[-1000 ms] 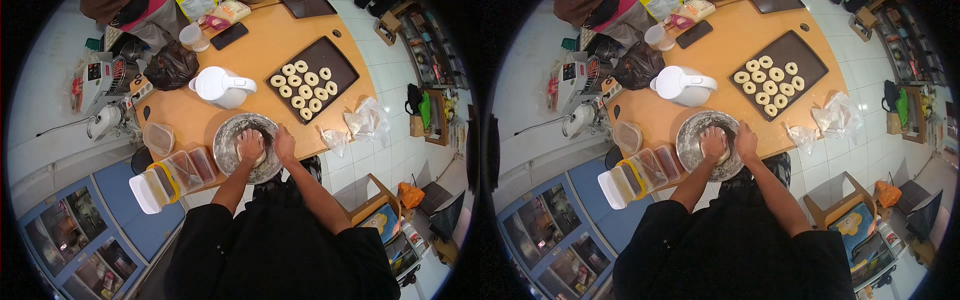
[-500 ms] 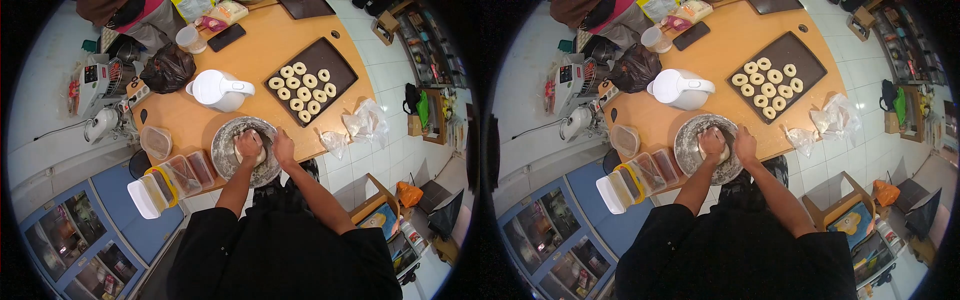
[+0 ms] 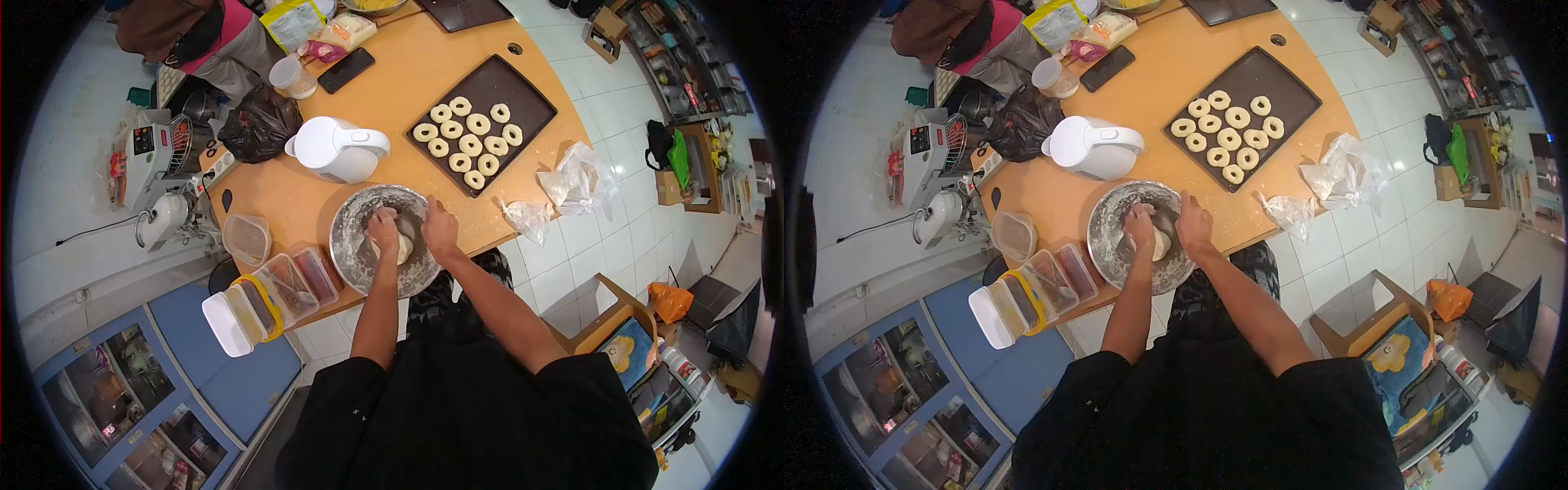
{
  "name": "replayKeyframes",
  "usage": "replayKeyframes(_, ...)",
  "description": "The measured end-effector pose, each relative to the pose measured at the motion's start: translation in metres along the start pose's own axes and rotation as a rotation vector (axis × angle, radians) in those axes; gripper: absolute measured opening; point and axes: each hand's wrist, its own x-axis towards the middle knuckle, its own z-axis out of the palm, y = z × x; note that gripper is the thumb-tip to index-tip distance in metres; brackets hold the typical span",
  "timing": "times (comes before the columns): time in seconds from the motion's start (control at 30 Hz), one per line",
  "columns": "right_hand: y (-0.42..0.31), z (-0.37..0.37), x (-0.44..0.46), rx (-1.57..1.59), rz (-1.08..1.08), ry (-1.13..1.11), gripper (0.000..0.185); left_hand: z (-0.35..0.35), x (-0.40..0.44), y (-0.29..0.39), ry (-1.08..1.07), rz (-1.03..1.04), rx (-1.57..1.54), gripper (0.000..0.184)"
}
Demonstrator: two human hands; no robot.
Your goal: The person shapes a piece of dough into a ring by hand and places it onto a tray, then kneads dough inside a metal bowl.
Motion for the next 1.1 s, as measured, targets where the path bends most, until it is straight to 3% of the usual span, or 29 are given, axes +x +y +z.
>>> replayKeyframes(0.07,0.000,-0.002,0.001,-0.004,-0.005,-0.007,0.016,-0.005,0.003,-0.007,-0.102,-0.061,-0.170,0.043)
replayKeyframes(0.17,0.004,-0.002,0.003,-0.011,0.000,0.000,0.018,-0.014,0.019,-0.028,-0.391,-0.066,-0.152,0.043)
replayKeyframes(0.27,0.008,-0.004,0.006,-0.033,0.022,-0.018,0.018,-0.039,0.005,0.024,-0.621,-0.254,-0.174,0.043)
replayKeyframes(0.37,0.008,-0.003,0.006,-0.041,0.014,-0.025,0.018,-0.048,0.013,0.019,-0.735,-0.331,-0.246,0.048)
replayKeyframes(0.5,0.012,-0.005,0.010,-0.022,0.020,-0.001,0.017,-0.048,0.008,-0.008,-0.528,-0.048,-0.122,0.043)
replayKeyframes(0.63,0.023,-0.001,0.016,-0.033,0.025,0.029,0.020,-0.070,-0.009,0.000,-0.175,0.295,0.448,0.032)
replayKeyframes(0.97,0.020,-0.014,0.021,-0.056,-0.016,0.044,0.019,-0.129,-0.024,0.015,-0.656,0.272,0.628,0.029)
replayKeyframes(1.07,0.019,-0.012,0.019,-0.070,-0.034,0.069,0.018,-0.112,-0.022,0.045,-0.370,0.278,0.518,0.032)
replayKeyframes(1.1,0.018,-0.013,0.019,-0.085,-0.039,0.080,0.017,-0.099,-0.017,0.039,-0.363,0.298,0.568,0.036)
